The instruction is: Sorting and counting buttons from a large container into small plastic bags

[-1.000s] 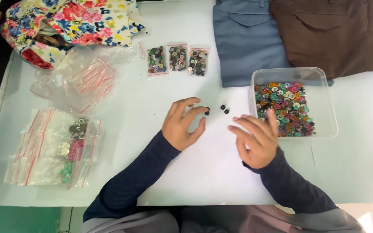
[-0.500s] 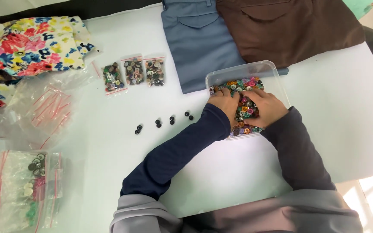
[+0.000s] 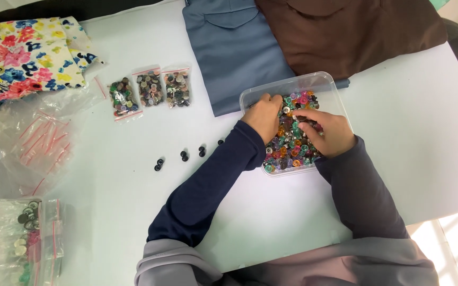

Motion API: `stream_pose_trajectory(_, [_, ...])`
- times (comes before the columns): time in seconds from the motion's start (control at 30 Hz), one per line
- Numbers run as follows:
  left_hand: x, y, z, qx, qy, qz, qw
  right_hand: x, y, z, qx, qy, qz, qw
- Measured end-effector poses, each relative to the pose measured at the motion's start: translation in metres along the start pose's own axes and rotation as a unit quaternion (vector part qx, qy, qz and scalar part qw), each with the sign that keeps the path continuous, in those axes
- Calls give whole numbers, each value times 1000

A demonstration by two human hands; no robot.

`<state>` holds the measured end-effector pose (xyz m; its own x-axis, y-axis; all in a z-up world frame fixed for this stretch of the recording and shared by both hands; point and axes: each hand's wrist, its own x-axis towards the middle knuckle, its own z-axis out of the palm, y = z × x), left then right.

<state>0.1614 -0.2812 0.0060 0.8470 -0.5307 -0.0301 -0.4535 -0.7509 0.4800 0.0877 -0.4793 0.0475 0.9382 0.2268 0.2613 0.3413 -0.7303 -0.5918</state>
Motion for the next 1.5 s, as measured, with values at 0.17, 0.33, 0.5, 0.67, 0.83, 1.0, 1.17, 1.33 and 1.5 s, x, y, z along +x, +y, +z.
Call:
stream_pose_trajectory(0.17, [-23,14,-22,-73,53,66,994,-2,-25,-14,96,2,53,994])
stream_pose_trajectory(0.33, [-32,24,-19,68,50,47,995,2,-41,-21,124,0,97,988])
stream_pose_trajectory(0.5, [-22,13,6,132,97,44,985,6,-51,-28,208,-21,79,975])
stream_pose_trajectory(0.67, [-24,22,6,180,176,10,968,4,-44,-28,180,-35,71,980])
stream_pose_trajectory(0.83, [-34,30,-9,154,204,15,967,1,-35,-20,85,-23,63,994])
stream_pose_trajectory(1.0, [-25,16,15,147,121,33,981,1,-42,-19,89,35,50,994])
stream_pose_trajectory(1.17, [-39,34,-17,215,51,61,973,3,-27,-17,68,39,60,995])
stream_pose_trajectory(1.33, [-28,18,7,183,99,109,972,3,-32,-19,97,42,80,991])
stream_pose_trajectory(1.5, [-25,16,-5,55,22,105,993,3,-46,-22,241,69,140,958])
